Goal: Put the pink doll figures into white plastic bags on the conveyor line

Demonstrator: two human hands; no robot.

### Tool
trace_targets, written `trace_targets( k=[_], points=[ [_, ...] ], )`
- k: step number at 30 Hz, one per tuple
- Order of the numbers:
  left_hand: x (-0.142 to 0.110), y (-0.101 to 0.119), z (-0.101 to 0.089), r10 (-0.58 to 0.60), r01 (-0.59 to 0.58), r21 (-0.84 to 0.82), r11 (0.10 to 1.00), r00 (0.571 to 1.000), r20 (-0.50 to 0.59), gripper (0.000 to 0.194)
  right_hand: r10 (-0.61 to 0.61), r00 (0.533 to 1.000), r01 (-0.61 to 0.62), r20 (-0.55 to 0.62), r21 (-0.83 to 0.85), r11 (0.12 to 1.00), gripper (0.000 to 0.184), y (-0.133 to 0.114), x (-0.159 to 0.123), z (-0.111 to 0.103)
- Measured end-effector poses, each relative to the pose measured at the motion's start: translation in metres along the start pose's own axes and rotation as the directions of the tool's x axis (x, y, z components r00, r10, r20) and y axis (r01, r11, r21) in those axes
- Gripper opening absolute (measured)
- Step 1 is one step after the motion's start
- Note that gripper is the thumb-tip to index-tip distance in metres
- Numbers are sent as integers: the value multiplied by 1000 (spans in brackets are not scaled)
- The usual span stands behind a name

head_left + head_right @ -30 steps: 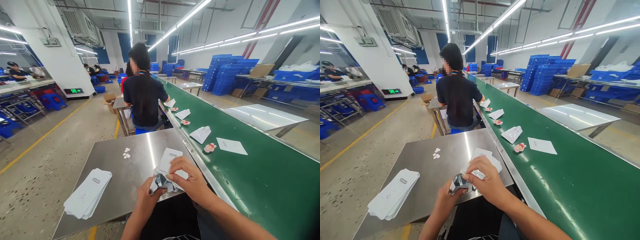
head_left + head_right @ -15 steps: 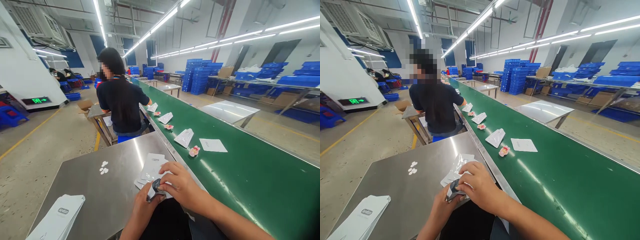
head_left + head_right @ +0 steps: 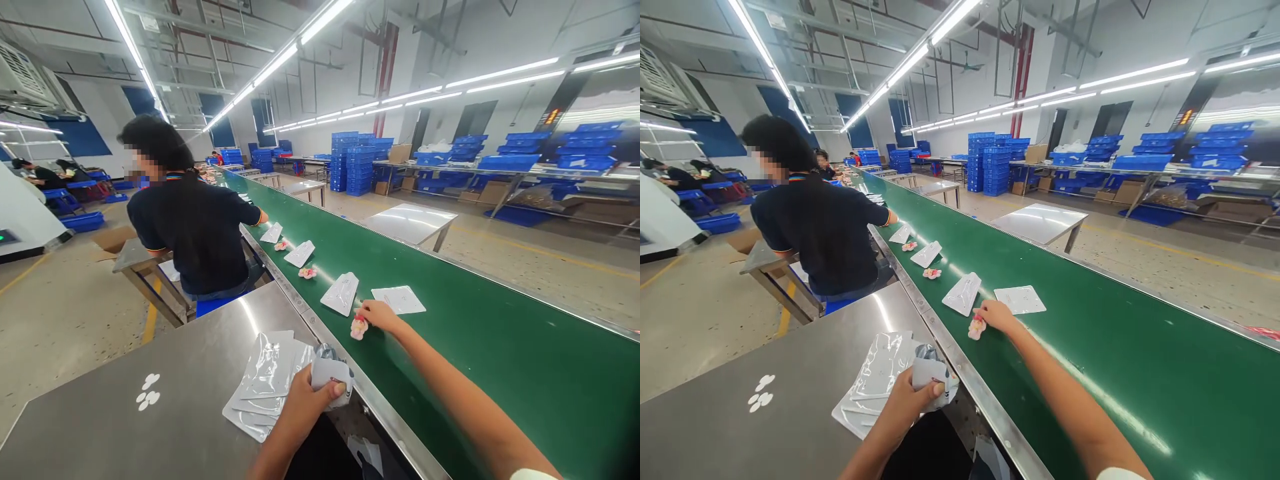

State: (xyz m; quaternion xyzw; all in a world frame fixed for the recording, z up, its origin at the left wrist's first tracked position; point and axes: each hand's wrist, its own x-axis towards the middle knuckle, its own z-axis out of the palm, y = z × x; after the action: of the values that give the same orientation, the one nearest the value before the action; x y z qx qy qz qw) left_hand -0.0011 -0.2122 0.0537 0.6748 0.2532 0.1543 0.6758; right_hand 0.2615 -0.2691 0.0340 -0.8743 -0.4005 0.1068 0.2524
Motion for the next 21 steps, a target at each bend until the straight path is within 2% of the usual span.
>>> trace_targets(
  k=[3,5,7,9,12,16,18,21],
  points=[
    [15,-5,17,-8,8,-9,1000,997,72,28,-48,998,51,-43,81,995,28,-8,-21,-3],
    [21,-7,25,-8,6,24,1000,994,108,27,-66,987,98,-146,227,969,32,-15,-42,-16],
    [26,-7,31,2,-13,84,996,990,140,26,-78,961,188,-265,422,887,35,-23,-67,-36],
    [28,-6,36,11,-36,134,990,983,184,24,-102,938,270,-331,516,813,32,-32,-91,-55],
    [30,-6,45,10,-51,159,986,968,249,24,-147,943,260,-298,384,886,26,-39,-120,-71],
    [28,-5,56,30,-89,151,985,934,356,23,-173,972,204,-157,212,956,17,-37,-142,-67],
    [27,-5,62,37,-101,145,984,919,392,26,-235,959,258,-159,148,955,15,-33,-151,-60],
    [27,-4,72,49,-110,125,986,910,411,27,-432,891,441,-142,43,896,26,-30,-165,-57]
  ],
)
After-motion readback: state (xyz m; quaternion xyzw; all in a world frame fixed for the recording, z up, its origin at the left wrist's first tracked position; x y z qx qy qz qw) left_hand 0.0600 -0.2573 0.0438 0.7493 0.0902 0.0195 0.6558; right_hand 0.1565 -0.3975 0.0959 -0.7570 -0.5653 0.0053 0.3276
